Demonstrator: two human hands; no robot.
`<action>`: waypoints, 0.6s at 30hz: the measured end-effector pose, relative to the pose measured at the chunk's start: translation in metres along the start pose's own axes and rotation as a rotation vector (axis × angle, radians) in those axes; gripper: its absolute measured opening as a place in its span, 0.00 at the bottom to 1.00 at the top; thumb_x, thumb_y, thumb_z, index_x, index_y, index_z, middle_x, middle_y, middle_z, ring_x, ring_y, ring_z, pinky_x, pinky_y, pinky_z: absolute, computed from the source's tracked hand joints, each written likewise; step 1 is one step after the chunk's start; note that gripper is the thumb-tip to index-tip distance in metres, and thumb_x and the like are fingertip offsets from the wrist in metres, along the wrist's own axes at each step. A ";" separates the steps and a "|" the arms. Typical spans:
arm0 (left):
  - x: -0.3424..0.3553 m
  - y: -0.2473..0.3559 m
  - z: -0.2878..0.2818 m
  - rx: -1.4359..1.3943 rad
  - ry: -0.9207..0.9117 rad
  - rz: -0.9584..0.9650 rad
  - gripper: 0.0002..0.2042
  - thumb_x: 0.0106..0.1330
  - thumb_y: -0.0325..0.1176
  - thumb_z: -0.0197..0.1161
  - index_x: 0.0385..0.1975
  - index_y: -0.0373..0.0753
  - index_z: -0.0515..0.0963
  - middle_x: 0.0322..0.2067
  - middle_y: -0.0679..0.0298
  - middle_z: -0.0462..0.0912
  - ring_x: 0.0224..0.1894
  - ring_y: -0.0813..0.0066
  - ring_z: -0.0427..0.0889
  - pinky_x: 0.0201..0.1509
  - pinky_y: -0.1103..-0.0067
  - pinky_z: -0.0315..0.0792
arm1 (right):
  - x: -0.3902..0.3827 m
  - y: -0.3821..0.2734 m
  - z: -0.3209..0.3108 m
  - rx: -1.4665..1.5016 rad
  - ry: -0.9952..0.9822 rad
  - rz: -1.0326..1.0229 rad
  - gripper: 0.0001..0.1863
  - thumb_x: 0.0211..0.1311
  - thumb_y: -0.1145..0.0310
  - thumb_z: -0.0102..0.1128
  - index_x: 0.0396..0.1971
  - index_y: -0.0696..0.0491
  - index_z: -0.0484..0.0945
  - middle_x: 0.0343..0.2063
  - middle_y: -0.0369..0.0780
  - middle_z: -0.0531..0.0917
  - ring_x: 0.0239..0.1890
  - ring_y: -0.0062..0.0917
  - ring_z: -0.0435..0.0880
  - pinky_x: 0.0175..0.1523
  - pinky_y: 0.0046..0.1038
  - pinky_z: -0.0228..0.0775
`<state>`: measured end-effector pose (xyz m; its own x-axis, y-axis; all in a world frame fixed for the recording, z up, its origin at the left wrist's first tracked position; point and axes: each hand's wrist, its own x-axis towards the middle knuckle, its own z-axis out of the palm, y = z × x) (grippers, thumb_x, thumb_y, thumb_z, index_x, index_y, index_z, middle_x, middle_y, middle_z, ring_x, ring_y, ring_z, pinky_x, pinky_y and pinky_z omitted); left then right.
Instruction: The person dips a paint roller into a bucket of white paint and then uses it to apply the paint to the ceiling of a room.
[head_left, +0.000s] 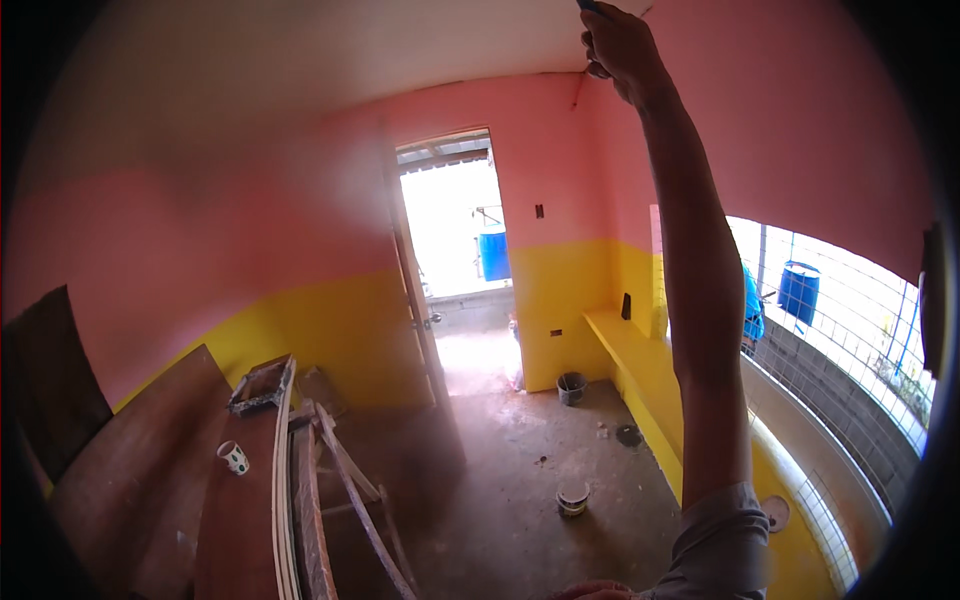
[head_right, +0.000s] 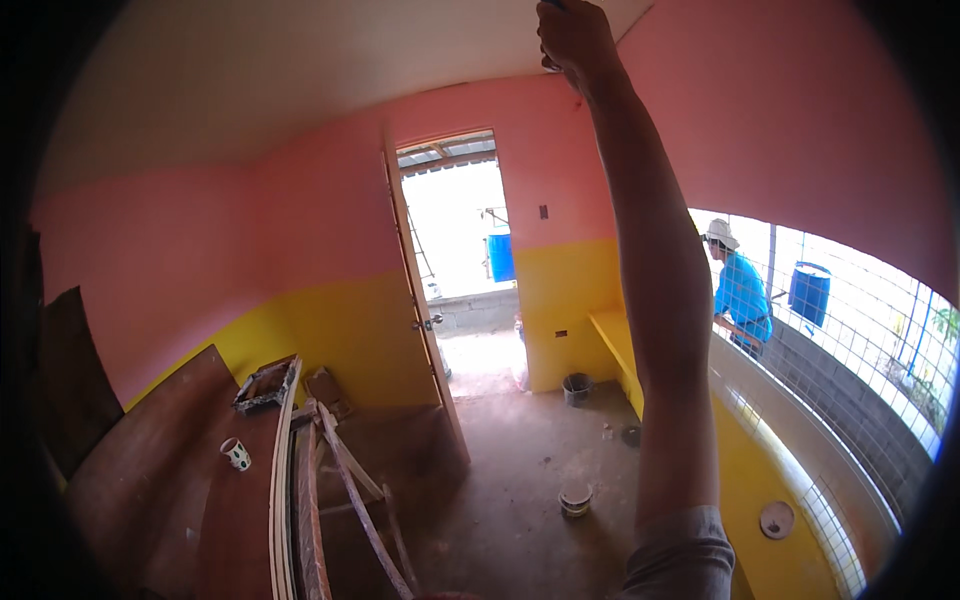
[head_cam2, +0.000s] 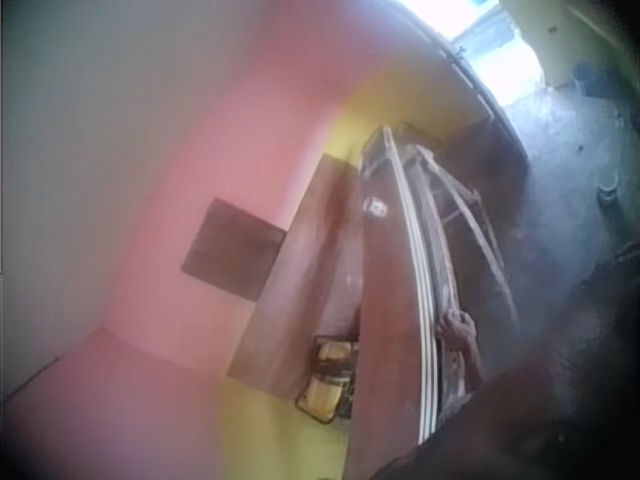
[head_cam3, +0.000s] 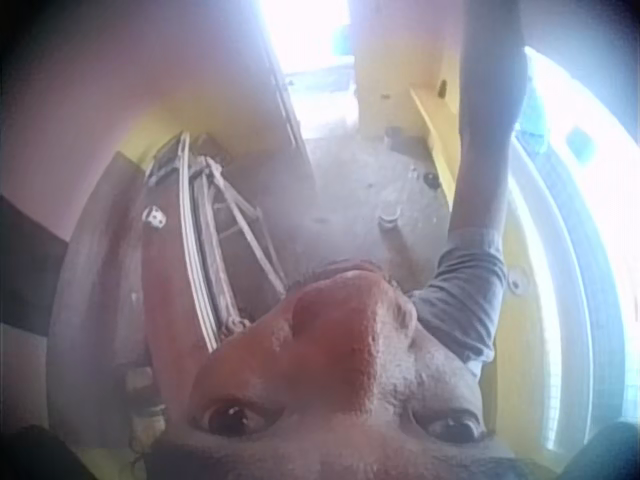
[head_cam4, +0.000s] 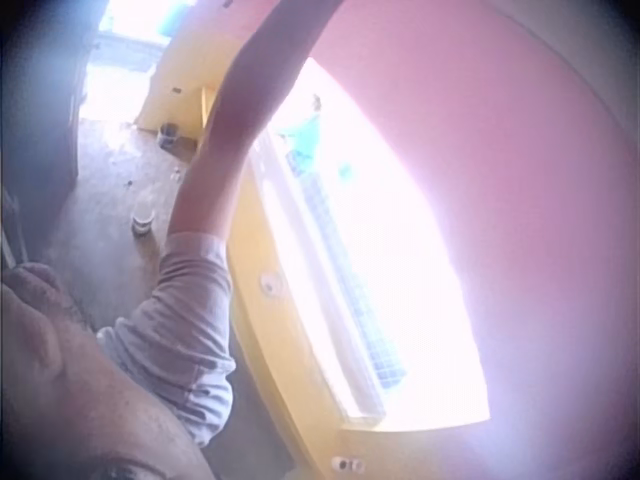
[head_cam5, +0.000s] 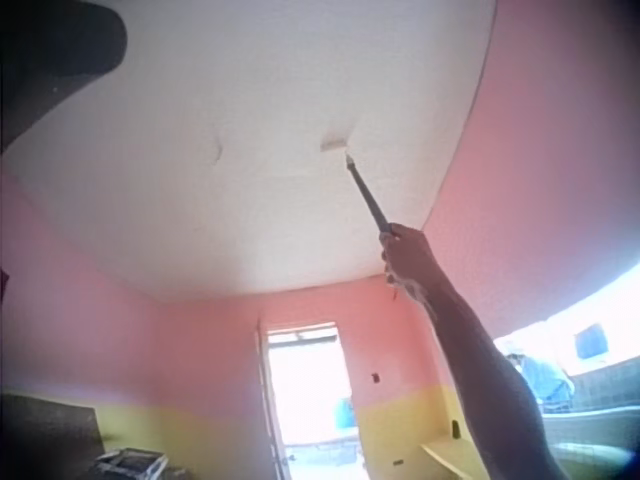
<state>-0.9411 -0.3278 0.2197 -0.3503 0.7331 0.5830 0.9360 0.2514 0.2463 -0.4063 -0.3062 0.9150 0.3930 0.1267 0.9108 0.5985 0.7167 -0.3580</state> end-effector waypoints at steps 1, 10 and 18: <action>0.000 0.000 -0.001 -0.005 0.004 -0.006 0.14 0.54 0.45 0.62 0.36 0.44 0.80 0.34 0.56 0.80 0.45 0.52 0.75 0.56 0.56 0.64 | 0.008 0.006 0.007 0.007 -0.005 0.001 0.11 0.66 0.67 0.47 0.41 0.55 0.75 0.17 0.30 0.68 0.16 0.15 0.67 0.20 0.23 0.64; 0.003 0.001 0.018 0.167 0.008 -0.159 0.19 0.55 0.48 0.60 0.42 0.43 0.79 0.42 0.54 0.79 0.49 0.49 0.73 0.59 0.54 0.62 | 0.168 0.161 0.040 -1.176 -0.185 -0.725 0.07 0.61 0.70 0.48 0.30 0.55 0.76 0.16 0.36 0.72 0.19 0.23 0.75 0.17 0.27 0.67; -0.003 0.001 0.023 0.263 0.107 -0.206 0.22 0.56 0.51 0.61 0.46 0.44 0.75 0.46 0.53 0.76 0.52 0.44 0.70 0.60 0.49 0.57 | 0.034 0.146 0.090 0.059 -0.019 -0.062 0.09 0.67 0.69 0.47 0.38 0.60 0.71 0.18 0.34 0.67 0.14 0.15 0.62 0.16 0.22 0.54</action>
<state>-0.9379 -0.3157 0.2004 -0.5213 0.5831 0.6231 0.8171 0.5516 0.1674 -0.3685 -0.1352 0.9123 0.3427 0.0940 0.9347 0.5788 0.7626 -0.2889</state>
